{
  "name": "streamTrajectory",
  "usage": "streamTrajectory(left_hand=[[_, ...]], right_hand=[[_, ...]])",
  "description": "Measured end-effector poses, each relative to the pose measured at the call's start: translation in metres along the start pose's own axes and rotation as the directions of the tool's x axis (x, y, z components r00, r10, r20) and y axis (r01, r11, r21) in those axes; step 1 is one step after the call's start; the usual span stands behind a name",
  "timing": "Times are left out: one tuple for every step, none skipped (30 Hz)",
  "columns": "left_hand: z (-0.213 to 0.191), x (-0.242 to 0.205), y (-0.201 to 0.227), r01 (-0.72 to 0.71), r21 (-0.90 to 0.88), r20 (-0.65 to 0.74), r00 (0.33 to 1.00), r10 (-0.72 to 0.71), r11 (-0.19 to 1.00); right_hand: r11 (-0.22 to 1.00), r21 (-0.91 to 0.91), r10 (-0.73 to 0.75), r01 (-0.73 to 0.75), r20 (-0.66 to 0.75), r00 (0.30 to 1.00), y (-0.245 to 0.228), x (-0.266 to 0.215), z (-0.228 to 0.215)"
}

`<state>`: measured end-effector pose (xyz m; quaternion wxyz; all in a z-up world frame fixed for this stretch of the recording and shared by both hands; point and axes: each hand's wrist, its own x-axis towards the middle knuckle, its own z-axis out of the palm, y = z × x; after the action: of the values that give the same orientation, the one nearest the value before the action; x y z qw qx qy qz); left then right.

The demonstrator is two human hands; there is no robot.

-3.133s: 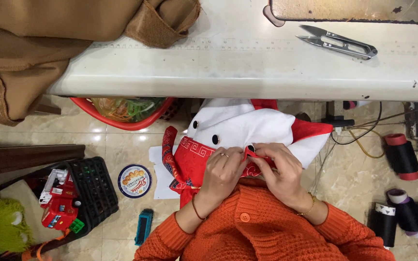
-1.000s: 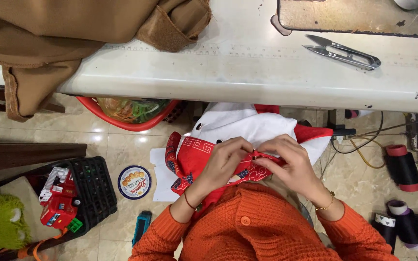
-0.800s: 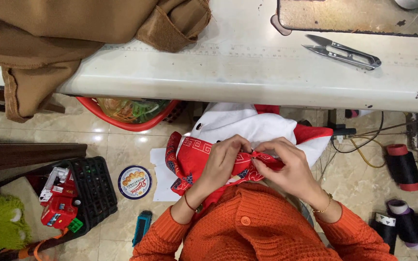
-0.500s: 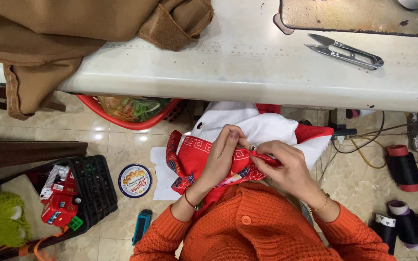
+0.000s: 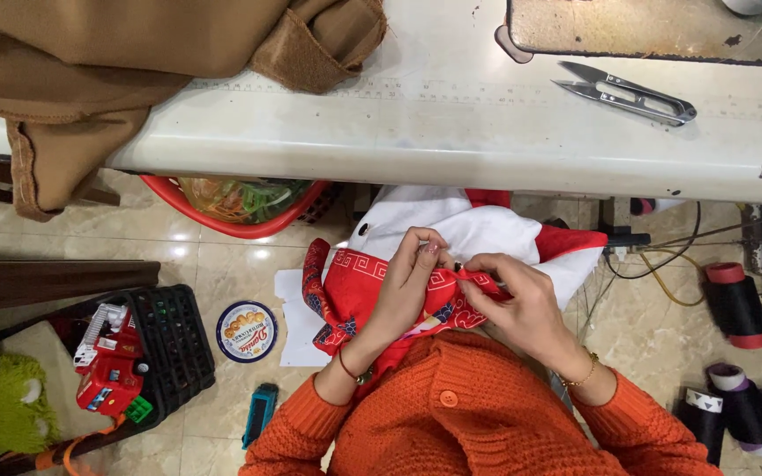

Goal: Trimming excess threads from garments using thread snips at a sewing workstation.

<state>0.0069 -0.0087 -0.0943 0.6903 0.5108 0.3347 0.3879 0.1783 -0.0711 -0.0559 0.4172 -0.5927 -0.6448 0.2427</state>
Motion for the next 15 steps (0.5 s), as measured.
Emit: streamTrajectory(left_hand=[[0.0, 0.0, 0.0, -0.001, -0.011, 0.002, 1.0, 0.001, 1.0], [0.0, 0.0, 0.0, -0.003, -0.023, 0.005, 1.0, 0.003, 1.0], [0.0, 0.0, 0.0, -0.002, -0.023, 0.005, 1.0, 0.002, 1.0], [0.0, 0.0, 0.0, -0.003, -0.024, 0.004, 1.0, 0.003, 1.0], [0.0, 0.0, 0.0, -0.006, -0.024, 0.002, 1.0, 0.006, 1.0], [0.001, 0.0, -0.002, -0.007, -0.024, 0.003, 1.0, 0.007, 1.0], [0.001, 0.0, -0.005, -0.007, -0.035, 0.006, 1.0, 0.007, 0.999], [0.001, 0.0, -0.007, -0.007, -0.045, 0.01, 1.0, 0.007, 0.999], [0.001, 0.0, -0.007, -0.007, -0.045, 0.009, 1.0, 0.007, 0.999], [0.002, 0.0, -0.007, -0.006, -0.038, 0.003, 1.0, 0.006, 0.999], [0.002, 0.0, -0.007, -0.006, -0.03, -0.003, 1.0, 0.006, 1.0], [0.002, 0.0, -0.005, -0.006, -0.03, -0.004, 1.0, 0.005, 1.0], [0.003, 0.0, -0.003, -0.009, -0.006, -0.009, 1.0, 0.009, 1.0], [0.003, -0.001, -0.001, -0.012, 0.019, -0.013, 1.0, 0.012, 1.0], [0.003, -0.001, -0.001, -0.012, 0.019, -0.013, 1.0, 0.012, 1.0]], right_hand=[[1.0, -0.001, 0.002, -0.002, 0.007, 1.0, 0.003, -0.001, 0.001], [1.0, -0.001, 0.003, -0.003, 0.015, 1.0, 0.006, -0.002, 0.001], [1.0, -0.001, 0.005, -0.004, 0.014, 1.0, 0.002, -0.001, 0.001], [1.0, 0.005, 0.019, -0.019, 0.01, 1.0, -0.001, 0.0, 0.0], [0.999, 0.011, 0.033, -0.033, 0.005, 0.999, -0.004, 0.002, 0.0], [0.999, 0.011, 0.032, -0.032, 0.005, 0.999, -0.001, 0.001, 0.0], [0.999, 0.027, 0.035, -0.035, 0.011, 0.999, 0.001, 0.0, 0.0], [0.998, 0.042, 0.038, -0.039, 0.018, 0.999, 0.003, 0.0, 0.0], [0.998, 0.042, 0.038, -0.039, 0.018, 0.999, 0.004, -0.001, 0.0], [0.997, 0.056, 0.053, -0.054, 0.011, 0.999, 0.004, -0.001, 0.0], [0.995, 0.071, 0.069, -0.069, 0.003, 0.998, 0.005, -0.001, 0.001], [0.995, 0.071, 0.069, -0.069, 0.003, 0.998, 0.005, -0.003, 0.001], [0.995, 0.058, 0.08, -0.08, -0.001, 0.997, 0.006, -0.004, 0.002], [0.995, 0.045, 0.091, -0.091, -0.005, 0.996, 0.007, -0.004, 0.003], [0.995, 0.045, 0.091, -0.091, -0.006, 0.996, 0.008, -0.005, 0.003]])
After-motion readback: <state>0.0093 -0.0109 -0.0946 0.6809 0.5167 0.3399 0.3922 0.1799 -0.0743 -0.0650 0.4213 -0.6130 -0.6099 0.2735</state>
